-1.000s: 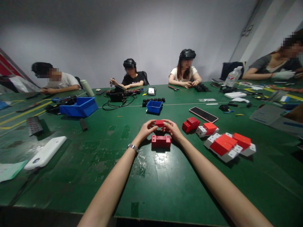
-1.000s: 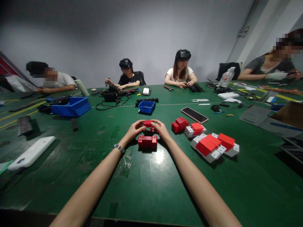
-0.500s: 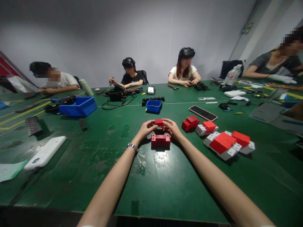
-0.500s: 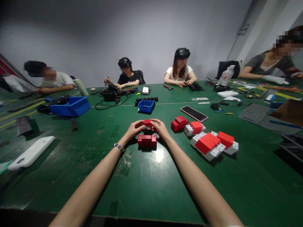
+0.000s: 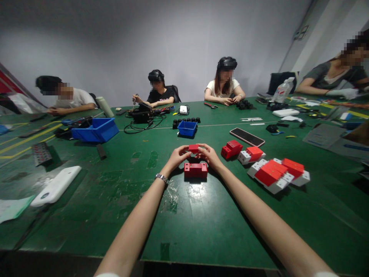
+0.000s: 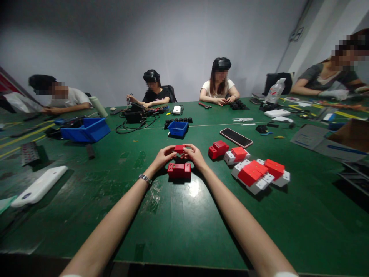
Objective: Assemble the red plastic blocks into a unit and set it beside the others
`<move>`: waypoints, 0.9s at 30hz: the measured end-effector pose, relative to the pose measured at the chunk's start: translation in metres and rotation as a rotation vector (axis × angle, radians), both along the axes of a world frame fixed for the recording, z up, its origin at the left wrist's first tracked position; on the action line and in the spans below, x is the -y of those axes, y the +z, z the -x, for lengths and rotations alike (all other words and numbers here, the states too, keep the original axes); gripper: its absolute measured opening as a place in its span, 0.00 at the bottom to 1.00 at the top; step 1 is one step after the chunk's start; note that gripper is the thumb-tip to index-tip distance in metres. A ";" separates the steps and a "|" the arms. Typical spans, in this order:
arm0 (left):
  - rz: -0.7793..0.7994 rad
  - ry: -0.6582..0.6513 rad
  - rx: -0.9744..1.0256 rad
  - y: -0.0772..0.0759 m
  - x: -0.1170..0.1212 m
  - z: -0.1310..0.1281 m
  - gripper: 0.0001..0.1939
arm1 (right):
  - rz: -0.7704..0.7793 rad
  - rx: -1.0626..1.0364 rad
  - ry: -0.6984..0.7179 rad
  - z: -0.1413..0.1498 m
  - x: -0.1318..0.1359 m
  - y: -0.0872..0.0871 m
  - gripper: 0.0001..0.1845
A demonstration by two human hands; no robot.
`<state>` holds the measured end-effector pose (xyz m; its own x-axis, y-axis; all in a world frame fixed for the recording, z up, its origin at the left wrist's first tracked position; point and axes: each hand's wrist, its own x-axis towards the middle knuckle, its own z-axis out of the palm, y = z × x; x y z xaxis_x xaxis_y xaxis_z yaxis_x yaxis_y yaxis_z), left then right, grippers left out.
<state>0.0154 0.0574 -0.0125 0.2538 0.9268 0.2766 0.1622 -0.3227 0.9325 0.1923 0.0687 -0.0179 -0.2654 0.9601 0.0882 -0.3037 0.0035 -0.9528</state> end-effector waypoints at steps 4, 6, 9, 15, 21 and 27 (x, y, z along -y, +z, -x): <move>0.000 -0.001 -0.002 0.000 0.000 0.000 0.21 | -0.002 0.014 -0.002 0.000 -0.001 -0.001 0.22; 0.000 -0.004 0.005 0.000 0.000 0.000 0.22 | -0.007 0.016 0.000 -0.001 -0.001 -0.001 0.22; 0.000 -0.007 0.012 -0.002 -0.001 0.001 0.22 | -0.014 0.014 0.008 -0.001 0.000 -0.001 0.22; -0.014 -0.009 0.005 -0.005 -0.003 0.002 0.23 | -0.007 0.021 -0.002 0.000 0.001 0.001 0.22; -0.006 -0.017 0.027 -0.004 -0.003 0.001 0.23 | -0.013 0.023 0.004 -0.001 0.001 0.001 0.23; -0.010 -0.014 0.032 -0.003 -0.003 0.001 0.23 | -0.019 0.011 0.011 -0.001 -0.001 -0.002 0.23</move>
